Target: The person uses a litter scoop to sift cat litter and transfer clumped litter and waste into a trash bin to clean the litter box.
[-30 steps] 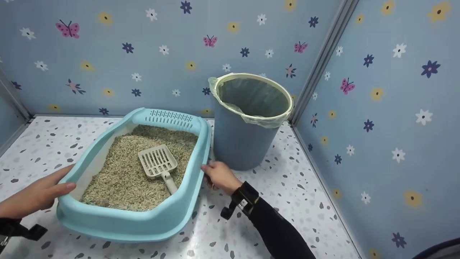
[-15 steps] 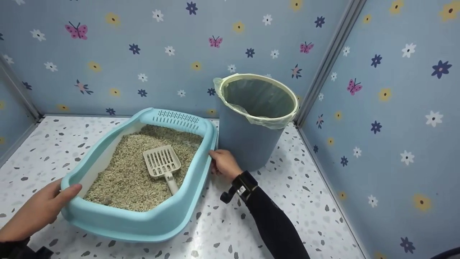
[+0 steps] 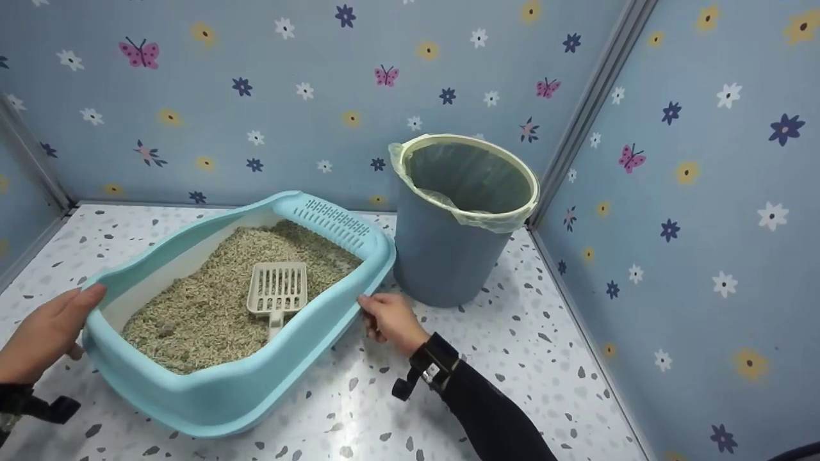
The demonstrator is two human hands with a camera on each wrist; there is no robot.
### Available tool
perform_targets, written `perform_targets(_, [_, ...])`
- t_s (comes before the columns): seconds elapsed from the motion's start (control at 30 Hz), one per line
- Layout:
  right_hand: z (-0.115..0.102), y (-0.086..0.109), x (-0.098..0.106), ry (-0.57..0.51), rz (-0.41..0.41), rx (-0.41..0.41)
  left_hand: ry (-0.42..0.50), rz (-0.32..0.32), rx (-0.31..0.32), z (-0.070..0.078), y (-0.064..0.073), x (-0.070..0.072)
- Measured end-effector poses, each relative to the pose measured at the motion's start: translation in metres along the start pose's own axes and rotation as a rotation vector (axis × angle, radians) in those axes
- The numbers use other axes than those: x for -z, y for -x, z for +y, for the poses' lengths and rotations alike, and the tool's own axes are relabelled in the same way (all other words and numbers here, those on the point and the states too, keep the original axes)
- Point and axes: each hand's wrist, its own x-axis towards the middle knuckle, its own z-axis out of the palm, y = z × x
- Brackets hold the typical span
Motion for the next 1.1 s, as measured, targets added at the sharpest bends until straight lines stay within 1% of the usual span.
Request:
perform_targets(0.07, [-0.001, -0.005, 0.004, 0.000, 0.020, -0.004, 0.027, -0.021, 0.034, 0.002, 0.006, -0.004])
perform_targets(0.2, [-0.003, -0.023, 0.019, 0.007, 0.132, 0.001, 0.063, -0.096, 0.116, 0.011, 0.023, -0.016])
perform_targets(0.27, [-0.003, -0.031, 0.026, 0.010, 0.178, 0.006, 0.077, -0.111, 0.130, 0.016, 0.028, -0.021])
perform_targets(0.37, [-0.001, -0.036, 0.033, 0.006, 0.194, 0.002, 0.087, -0.112, 0.144, 0.023, 0.030, -0.024])
perform_targets(0.47, [-0.001, -0.034, 0.035, 0.000, 0.180, -0.003, 0.083, -0.107, 0.148, 0.025, 0.026, -0.022])
perform_targets(0.57, [-0.001, -0.027, 0.032, -0.004, 0.176, 0.007, 0.063, -0.117, 0.129, 0.022, 0.016, -0.015])
perform_targets(0.73, [0.005, -0.005, 0.018, -0.077, 0.170, 0.008, 0.055, -0.126, 0.066, 0.007, -0.007, 0.004])
perform_targets(0.8, [0.009, 0.005, 0.012, -0.104, 0.155, 0.003, 0.076, -0.121, 0.046, 0.000, -0.016, 0.011])
perform_targets(0.9, [0.011, 0.014, 0.008, -0.100, 0.135, 0.000, 0.114, -0.120, 0.036, -0.007, -0.028, 0.017])
perform_targets(0.97, [0.010, 0.013, 0.011, -0.094, 0.139, -0.004, 0.127, -0.108, 0.040, -0.008, -0.031, 0.017])
perform_targets(1.0, [0.008, 0.011, 0.014, -0.094, 0.149, -0.006, 0.131, -0.109, 0.048, -0.007, -0.030, 0.016])
perform_targets(1.1, [0.006, 0.000, 0.026, -0.061, 0.214, -0.013, 0.138, -0.113, 0.074, -0.001, -0.019, 0.007])
